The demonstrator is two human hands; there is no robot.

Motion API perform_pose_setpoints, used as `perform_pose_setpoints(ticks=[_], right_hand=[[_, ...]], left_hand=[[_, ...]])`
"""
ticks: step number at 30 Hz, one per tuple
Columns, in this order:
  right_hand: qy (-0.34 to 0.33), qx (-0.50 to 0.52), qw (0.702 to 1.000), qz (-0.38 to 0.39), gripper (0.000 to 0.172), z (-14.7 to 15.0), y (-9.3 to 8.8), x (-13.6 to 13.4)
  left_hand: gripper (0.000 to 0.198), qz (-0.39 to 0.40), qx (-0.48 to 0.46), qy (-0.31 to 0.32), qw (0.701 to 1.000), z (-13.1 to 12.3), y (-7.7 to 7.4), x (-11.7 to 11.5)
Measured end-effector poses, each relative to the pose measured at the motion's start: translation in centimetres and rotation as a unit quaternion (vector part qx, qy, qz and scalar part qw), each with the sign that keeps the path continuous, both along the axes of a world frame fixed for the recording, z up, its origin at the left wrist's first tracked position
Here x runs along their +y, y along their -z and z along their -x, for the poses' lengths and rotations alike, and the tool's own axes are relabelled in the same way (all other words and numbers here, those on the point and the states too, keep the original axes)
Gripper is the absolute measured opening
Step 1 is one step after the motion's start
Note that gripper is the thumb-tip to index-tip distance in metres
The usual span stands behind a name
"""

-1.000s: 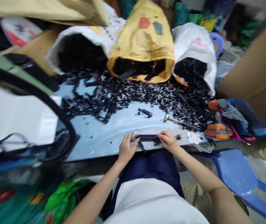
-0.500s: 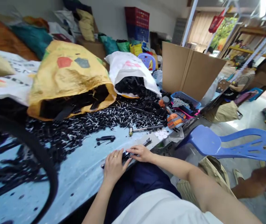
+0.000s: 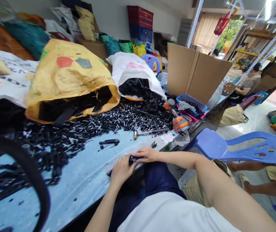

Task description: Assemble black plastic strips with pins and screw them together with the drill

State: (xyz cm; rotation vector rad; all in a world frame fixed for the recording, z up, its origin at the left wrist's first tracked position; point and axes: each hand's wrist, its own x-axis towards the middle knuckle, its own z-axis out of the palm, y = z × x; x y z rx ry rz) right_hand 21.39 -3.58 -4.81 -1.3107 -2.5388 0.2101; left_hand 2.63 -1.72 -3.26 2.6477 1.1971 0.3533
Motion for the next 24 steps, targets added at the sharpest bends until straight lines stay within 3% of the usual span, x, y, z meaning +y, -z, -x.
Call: perform_pose_setpoints(ticks=[5, 8, 12, 17, 20, 24], right_hand=[[-0.044, -0.040, 0.998, 0.029, 0.046, -0.5, -1.3, 0.8], [-0.033, -0.048, 0.998, 0.023, 0.047, -0.2, -1.2, 0.8], [-0.017, -0.051, 0.999, 0.011, 0.047, 0.2, -0.7, 0.5], [-0.015, -0.065, 0.998, 0.016, 0.048, 0.3, -1.0, 0.1], [-0.016, -0.060, 0.998, 0.015, 0.047, 0.3, -1.1, 0.0], [-0.018, -0.053, 0.998, 0.030, 0.047, 0.3, -1.2, 0.3]], left_hand=[[0.036, -0.037, -0.003, 0.024, 0.999, 0.4, 0.2, 0.1], [0.034, -0.107, -0.020, 0.038, 0.993, 1.7, -0.1, -0.3], [0.031, -0.203, -0.055, -0.027, 0.977, 5.1, -0.2, -1.1], [0.030, -0.181, -0.125, -0.098, 0.971, 8.4, 1.7, -1.9], [0.027, -0.184, -0.142, -0.105, 0.967, 8.7, 2.8, -2.2], [0.025, -0.187, -0.119, -0.103, 0.970, 7.8, 2.4, -2.4]])
